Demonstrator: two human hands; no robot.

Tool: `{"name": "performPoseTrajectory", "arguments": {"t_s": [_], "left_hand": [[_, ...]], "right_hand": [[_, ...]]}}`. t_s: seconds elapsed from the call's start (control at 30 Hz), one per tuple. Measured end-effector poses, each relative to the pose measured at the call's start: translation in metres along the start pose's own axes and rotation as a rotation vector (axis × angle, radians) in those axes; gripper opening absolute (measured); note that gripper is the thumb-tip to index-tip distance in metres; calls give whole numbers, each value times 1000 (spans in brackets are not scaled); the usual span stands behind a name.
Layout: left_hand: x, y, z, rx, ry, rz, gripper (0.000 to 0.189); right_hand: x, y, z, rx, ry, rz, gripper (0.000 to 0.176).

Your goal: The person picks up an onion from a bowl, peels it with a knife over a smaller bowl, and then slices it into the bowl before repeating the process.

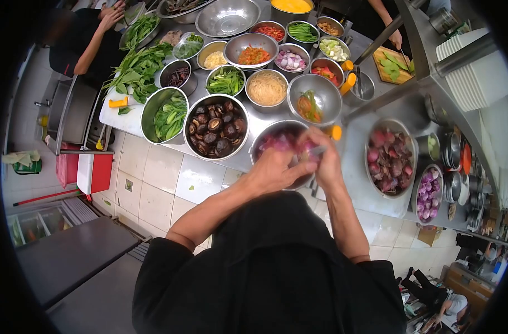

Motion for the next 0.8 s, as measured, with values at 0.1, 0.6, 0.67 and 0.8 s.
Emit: {"name": "performPoseTrajectory", "arguments": {"t_s": [0.1, 0.6, 0.67, 0.8], "left_hand": [[-10, -5, 2, 66, -28, 6, 54], [14, -13, 4, -262, 10, -39, 34], [19, -11, 4, -280, 9, -47, 34], [13, -11, 6, -340, 128, -30, 35]], "right_hand": [[5, 11, 2, 25, 23, -106, 43], [-18, 3, 6, -23, 118, -336, 25], [-18, 6, 7, -82, 95, -336, 22], [-37, 2, 9, -125, 71, -430, 25]]}}
Point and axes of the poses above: each hand's wrist, its own z-axis away from the middle knuckle, its own y-axis out of the palm, x = y × z, the point moved 6 cm from there along -z, towards the middle knuckle, and after that the axes turned 12 degrees about x, right-handed, at the moved point
